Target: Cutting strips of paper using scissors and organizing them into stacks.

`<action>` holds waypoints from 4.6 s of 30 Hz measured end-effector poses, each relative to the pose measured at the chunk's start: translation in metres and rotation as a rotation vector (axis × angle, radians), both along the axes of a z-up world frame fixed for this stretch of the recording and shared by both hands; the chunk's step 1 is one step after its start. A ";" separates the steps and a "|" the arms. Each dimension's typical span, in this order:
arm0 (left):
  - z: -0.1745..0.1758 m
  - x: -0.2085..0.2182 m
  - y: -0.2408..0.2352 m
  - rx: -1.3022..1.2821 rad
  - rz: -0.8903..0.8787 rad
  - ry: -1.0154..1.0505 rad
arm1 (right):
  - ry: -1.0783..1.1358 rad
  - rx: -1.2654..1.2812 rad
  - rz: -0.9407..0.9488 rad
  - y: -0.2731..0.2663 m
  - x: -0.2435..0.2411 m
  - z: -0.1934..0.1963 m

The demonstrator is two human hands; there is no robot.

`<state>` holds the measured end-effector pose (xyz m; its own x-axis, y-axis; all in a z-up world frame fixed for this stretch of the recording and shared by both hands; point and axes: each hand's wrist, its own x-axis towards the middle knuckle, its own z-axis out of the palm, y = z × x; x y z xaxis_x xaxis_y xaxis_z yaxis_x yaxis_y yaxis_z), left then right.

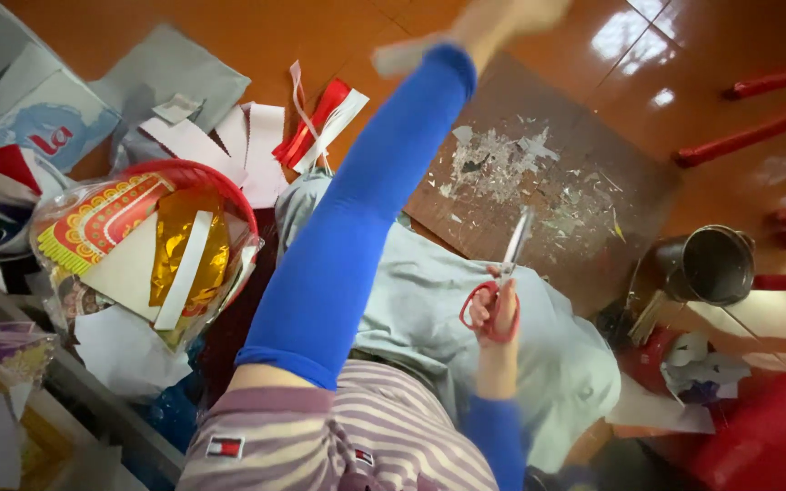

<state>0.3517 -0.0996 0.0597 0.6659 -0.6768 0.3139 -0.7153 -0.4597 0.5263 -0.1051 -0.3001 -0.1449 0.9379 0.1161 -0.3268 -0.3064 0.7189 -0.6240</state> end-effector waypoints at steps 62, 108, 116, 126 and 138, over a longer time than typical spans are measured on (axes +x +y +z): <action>-0.092 -0.341 0.032 -1.336 0.519 0.952 | -0.223 -0.838 0.358 0.098 -0.027 0.081; -0.091 -0.320 0.057 -1.423 0.468 0.890 | -0.191 -1.051 0.337 0.104 -0.035 0.075; -0.105 -0.336 0.040 -1.465 0.479 1.007 | -0.167 -0.955 0.311 0.106 -0.027 0.074; -0.099 -0.342 0.037 -1.515 0.470 1.104 | -0.220 -0.955 0.295 0.107 -0.021 0.078; -0.107 -0.346 0.059 -1.053 0.559 0.894 | -0.108 -0.954 0.234 0.103 -0.025 0.069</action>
<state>0.0052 -0.0406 -0.0472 0.9874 -0.0030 -0.1581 0.1516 0.3016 0.9413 -0.1305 -0.1968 -0.0757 0.9553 0.0346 -0.2935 -0.2836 -0.1718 -0.9434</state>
